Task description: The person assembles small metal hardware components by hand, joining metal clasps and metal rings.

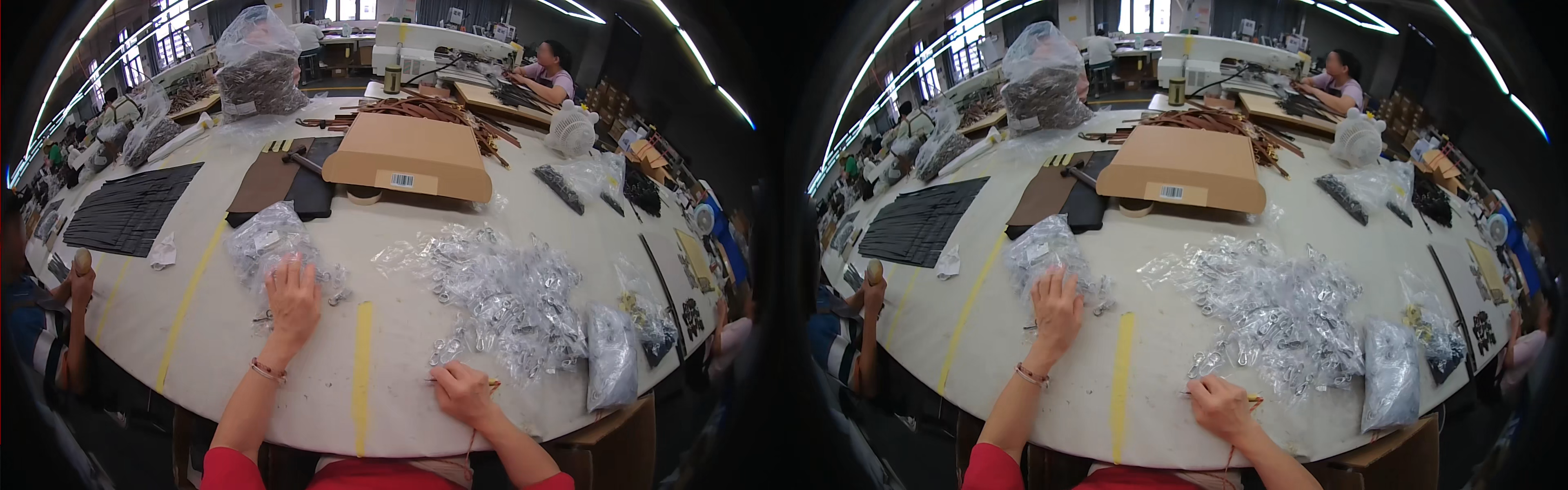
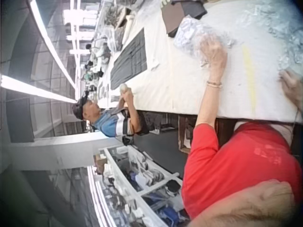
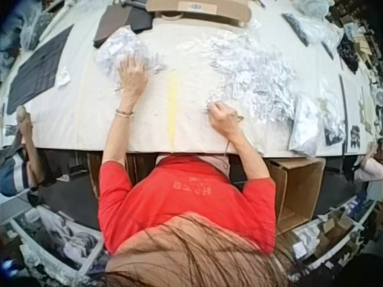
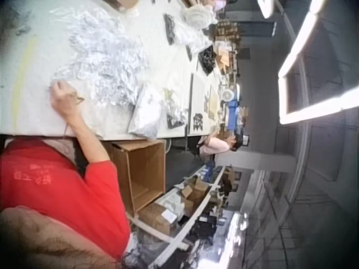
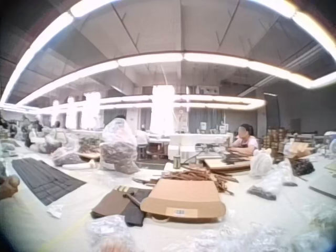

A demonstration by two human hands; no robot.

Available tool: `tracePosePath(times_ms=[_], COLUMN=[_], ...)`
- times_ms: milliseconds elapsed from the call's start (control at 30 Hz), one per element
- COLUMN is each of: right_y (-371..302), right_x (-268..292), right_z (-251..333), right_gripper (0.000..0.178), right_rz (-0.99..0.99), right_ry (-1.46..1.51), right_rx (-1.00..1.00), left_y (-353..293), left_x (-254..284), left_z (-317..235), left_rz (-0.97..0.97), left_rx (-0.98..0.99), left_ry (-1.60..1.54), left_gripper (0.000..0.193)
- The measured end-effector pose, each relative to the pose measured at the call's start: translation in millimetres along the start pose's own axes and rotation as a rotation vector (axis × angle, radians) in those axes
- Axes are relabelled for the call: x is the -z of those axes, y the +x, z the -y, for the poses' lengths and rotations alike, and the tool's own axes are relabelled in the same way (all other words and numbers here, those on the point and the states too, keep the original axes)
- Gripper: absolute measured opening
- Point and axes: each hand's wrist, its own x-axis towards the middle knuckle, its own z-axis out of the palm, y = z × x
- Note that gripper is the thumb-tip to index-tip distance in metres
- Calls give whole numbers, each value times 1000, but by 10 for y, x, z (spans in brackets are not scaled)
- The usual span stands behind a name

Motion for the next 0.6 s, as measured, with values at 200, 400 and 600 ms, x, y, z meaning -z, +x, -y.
tracePosePath(times_ms=[200,400,600], right_y=[53,162,476], right_x=[-37,260,172], right_z=[178,317,-66], right_gripper=[19,25,35], right_rz=[-36,228,306], right_ry=[87,188,27], right_rx=[59,-4,-516], left_y=[-552,-584,-832], left_x=[264,394,335], left_z=[-756,-911,-947], left_rz=[384,372,382], left_rx=[-141,-294,-459], left_ry=[-678,-721,-676], left_gripper=[20,25,34])
